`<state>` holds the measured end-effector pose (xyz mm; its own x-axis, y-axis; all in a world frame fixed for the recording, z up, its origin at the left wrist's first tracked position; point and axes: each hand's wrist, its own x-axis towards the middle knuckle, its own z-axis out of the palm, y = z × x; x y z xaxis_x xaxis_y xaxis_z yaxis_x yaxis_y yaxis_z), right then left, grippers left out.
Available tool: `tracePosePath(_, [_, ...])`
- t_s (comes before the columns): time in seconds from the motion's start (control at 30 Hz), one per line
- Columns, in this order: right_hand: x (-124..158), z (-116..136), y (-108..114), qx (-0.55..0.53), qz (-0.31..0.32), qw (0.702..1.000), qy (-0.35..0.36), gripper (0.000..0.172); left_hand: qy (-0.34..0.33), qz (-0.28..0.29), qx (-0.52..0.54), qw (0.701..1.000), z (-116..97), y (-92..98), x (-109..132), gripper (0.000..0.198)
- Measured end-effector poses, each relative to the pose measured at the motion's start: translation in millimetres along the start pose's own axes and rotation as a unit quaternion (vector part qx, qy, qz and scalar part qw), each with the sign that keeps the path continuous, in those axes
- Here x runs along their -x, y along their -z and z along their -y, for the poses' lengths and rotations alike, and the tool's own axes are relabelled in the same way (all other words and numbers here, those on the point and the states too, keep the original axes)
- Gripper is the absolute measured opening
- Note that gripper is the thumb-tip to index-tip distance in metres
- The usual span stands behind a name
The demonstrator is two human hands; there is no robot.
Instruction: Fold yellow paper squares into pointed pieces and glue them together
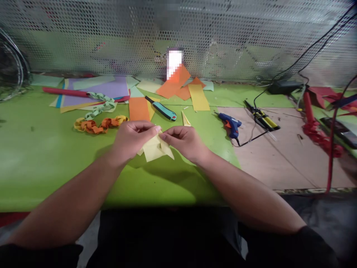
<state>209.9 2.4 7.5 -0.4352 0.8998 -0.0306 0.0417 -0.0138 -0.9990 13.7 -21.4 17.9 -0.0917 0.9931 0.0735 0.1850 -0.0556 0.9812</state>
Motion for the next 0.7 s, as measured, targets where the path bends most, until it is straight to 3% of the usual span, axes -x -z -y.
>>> tracePosePath(0.17, [1, 1, 0, 0.143, -0.024, 0.989, 0.039, 0.046, 0.015, -0.057, 0.0, 0.998, 4, -2.9, -4, 0.021])
tracePosePath(0.3, [1, 0, -1, 0.294, -0.068, 0.949, 0.095, 0.05, 0.039, -0.088, 0.029, 0.995, 8, -2.9, -9, 0.027])
tracePosePath(0.4, [0, -1, 0, 0.372, -0.082, 0.92, 0.098, 0.058, 0.046, -0.093, 0.049, 0.993, 8, -2.3, -10, 0.028])
tracePosePath(0.57, [1, 3, 7, 0.418, -0.082, 0.902, 0.068, 0.072, 0.049, -0.106, 0.071, 0.991, 12, -1.1, -12, 0.028])
tracePosePath(0.7, [2, 8, 18, 0.405, -0.076, 0.91, 0.046, 0.078, 0.042, -0.149, 0.101, 0.983, 14, 4.4, -18, 0.03])
